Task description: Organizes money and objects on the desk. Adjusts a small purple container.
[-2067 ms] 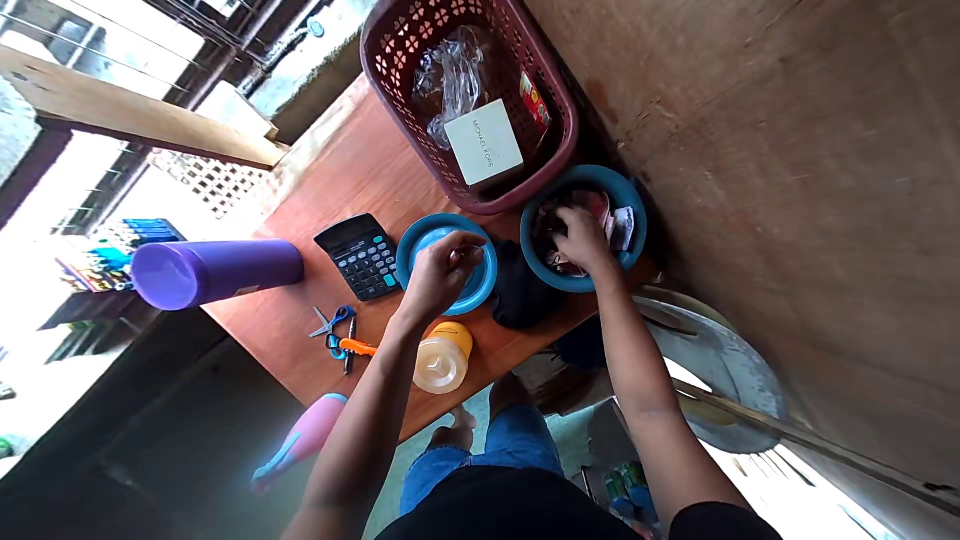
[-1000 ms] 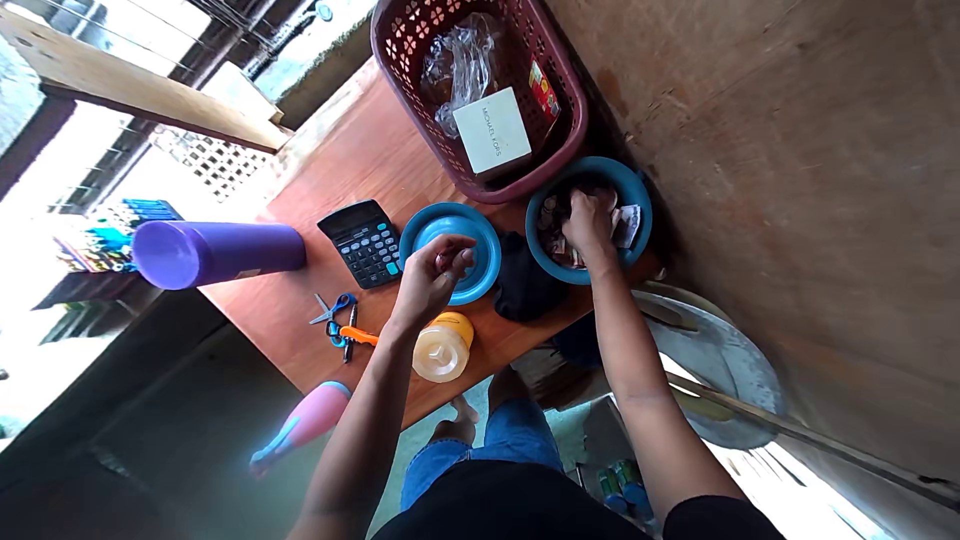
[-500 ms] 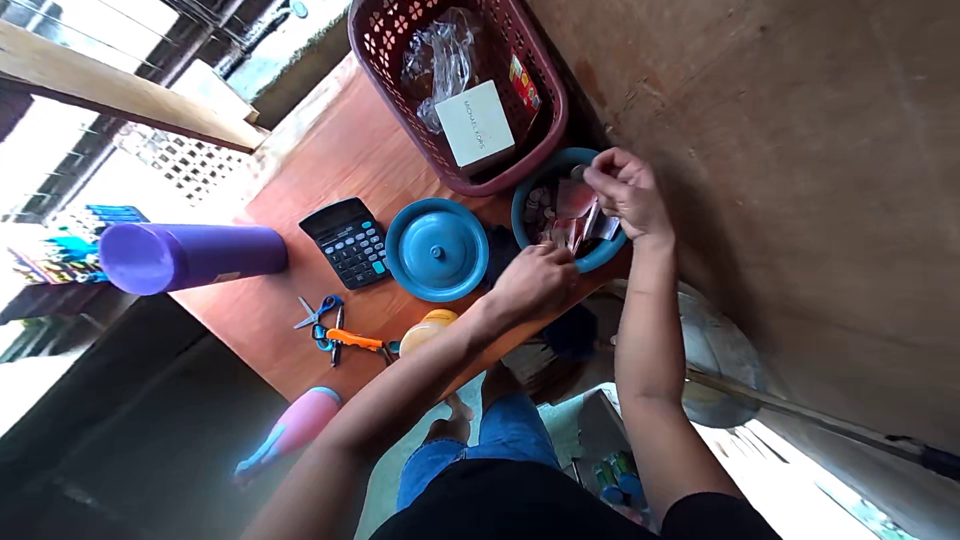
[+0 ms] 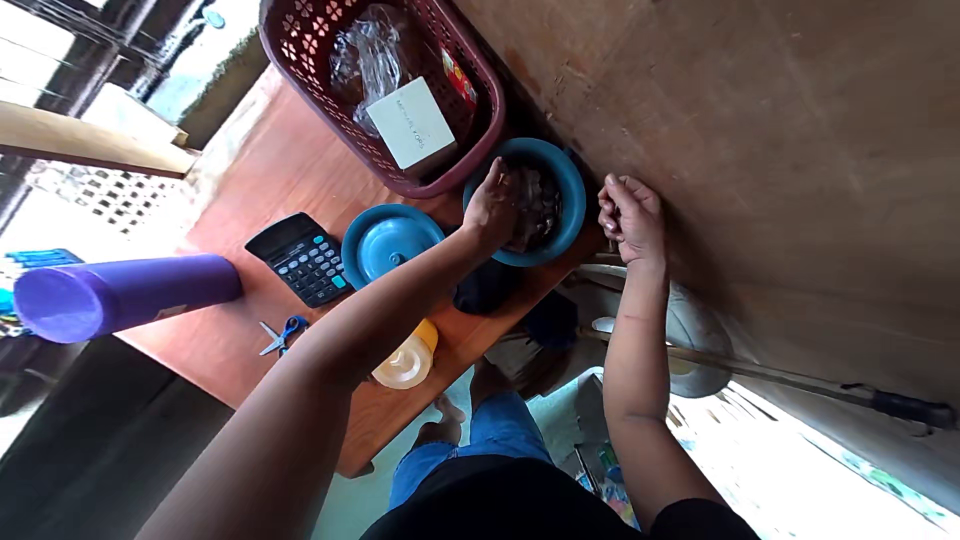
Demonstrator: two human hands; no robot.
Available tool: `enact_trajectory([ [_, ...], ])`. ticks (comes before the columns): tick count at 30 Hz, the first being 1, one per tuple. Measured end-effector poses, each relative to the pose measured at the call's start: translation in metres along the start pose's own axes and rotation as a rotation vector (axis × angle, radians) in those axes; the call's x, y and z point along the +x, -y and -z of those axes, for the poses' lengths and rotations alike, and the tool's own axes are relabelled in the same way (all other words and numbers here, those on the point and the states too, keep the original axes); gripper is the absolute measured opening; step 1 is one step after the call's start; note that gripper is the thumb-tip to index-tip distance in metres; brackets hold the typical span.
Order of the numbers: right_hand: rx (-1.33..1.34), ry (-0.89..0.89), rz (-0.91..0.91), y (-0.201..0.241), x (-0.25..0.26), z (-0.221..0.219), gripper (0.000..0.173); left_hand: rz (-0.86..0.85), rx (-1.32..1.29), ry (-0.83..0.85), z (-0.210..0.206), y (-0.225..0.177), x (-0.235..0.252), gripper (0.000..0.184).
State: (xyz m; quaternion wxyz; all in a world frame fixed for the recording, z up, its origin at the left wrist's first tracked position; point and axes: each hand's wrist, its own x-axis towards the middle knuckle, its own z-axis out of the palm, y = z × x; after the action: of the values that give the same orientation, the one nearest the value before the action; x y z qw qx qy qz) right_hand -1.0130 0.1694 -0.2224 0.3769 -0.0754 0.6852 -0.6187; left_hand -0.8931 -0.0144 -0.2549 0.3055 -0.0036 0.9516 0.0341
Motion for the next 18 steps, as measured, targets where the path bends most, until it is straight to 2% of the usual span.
enact_trajectory([
  [2, -0.23, -0.061, 0.053, -0.004, 0.008, -0.002, 0.014, 0.032, 0.046, 0.028, -0.001, -0.002, -0.003, 0.035],
  [5, -0.618, -0.068, 0.07, -0.002, 0.018, -0.004, 0.02, 0.064, 0.068, 0.03, -0.002, -0.003, -0.006, 0.035],
  [8, -0.894, -0.03, 0.019, 0.006, 0.02, -0.007, 0.019, 0.132, 0.082, -0.012, -0.007, -0.007, -0.011, 0.036],
  [14, -0.987, 0.031, -0.044, 0.004, 0.023, -0.011, 0.02, 0.094, -0.089, -0.068, -0.016, 0.002, -0.018, 0.029],
  [18, -1.057, 0.185, -0.067, -0.005, 0.025, -0.035, 0.02, 0.085, -0.119, -0.056, -0.02, 0.006, -0.017, 0.03],
])
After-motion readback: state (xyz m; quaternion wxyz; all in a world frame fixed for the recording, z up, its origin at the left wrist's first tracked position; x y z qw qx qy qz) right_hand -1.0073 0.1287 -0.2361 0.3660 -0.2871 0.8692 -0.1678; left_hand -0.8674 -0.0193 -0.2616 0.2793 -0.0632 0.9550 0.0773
